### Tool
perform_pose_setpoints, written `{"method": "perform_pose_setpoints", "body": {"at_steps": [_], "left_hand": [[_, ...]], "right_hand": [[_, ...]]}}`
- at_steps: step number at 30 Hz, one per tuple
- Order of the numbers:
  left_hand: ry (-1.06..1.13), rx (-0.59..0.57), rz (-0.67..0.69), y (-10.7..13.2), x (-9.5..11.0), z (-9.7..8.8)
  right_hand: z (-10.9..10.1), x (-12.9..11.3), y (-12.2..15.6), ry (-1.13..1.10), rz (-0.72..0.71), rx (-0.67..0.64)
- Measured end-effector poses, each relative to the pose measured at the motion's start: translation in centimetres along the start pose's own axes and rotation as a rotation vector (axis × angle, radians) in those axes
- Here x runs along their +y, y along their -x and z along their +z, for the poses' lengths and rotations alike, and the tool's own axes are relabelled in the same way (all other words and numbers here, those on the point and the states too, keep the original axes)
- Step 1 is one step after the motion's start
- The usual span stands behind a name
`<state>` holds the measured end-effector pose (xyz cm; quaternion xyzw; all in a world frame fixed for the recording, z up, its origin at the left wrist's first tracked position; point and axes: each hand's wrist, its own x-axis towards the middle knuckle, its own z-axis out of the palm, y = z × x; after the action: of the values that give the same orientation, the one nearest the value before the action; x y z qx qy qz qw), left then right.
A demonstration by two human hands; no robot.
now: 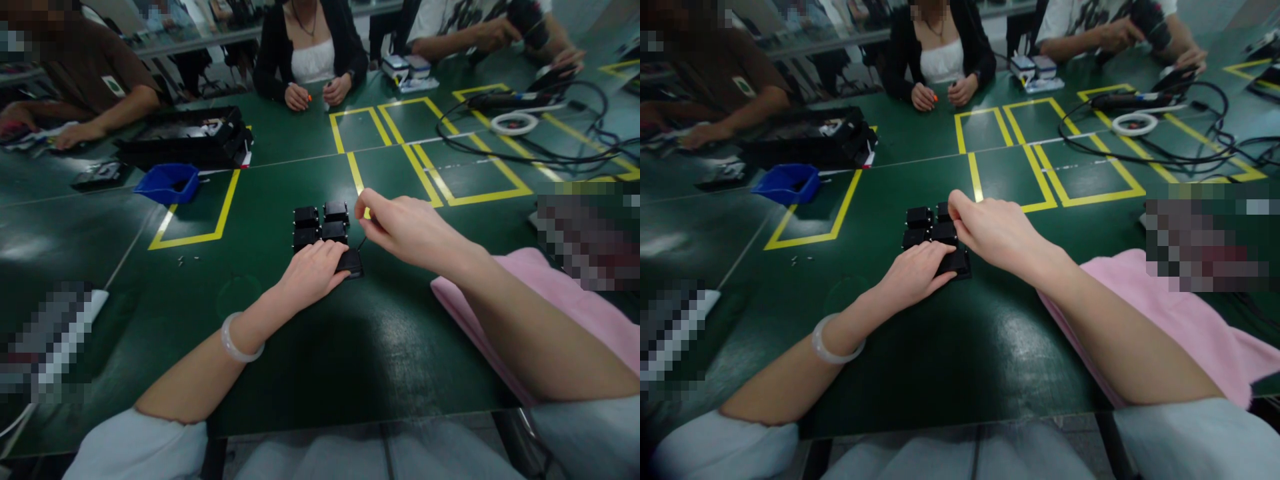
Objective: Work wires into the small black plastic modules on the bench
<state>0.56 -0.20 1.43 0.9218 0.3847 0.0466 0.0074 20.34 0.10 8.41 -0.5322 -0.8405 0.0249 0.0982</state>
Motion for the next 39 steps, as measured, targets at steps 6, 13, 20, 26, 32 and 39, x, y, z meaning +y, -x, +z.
{"method": "perform_pose_setpoints", "body": {"at_steps": [6,13,20,26,32,39], "left_hand": [[-0.016,-0.002,0.003,-0.03,0.06,-0.01],[-0.003,0.003,0.002,0.02,0.01,-0.02],[-0.008,-0.007,-0.002,0.01,0.11,-0.12],[-0.003,-0.012,-0.001,0.01,0.07,-0.19],[-0.001,-0.006,-0.002,-0.03,0.04,-0.13],[-0.017,0.002,0.0,-0.03,0.08,-0.1]], "right_hand": [[0.14,-0.05,-0.03,-0.023,0.007,0.029],[0.16,0.2,-0.02,-0.052,-0.001,0.019],[0.1,0.19,-0.12,-0.018,0.018,0.011],[0.22,0.33,-0.12,-0.051,0.017,0.036],[0.27,0.31,-0.11,-0.029,0.015,0.031],[0.17,0.21,-0.04,-0.056,0.021,0.031]]}}
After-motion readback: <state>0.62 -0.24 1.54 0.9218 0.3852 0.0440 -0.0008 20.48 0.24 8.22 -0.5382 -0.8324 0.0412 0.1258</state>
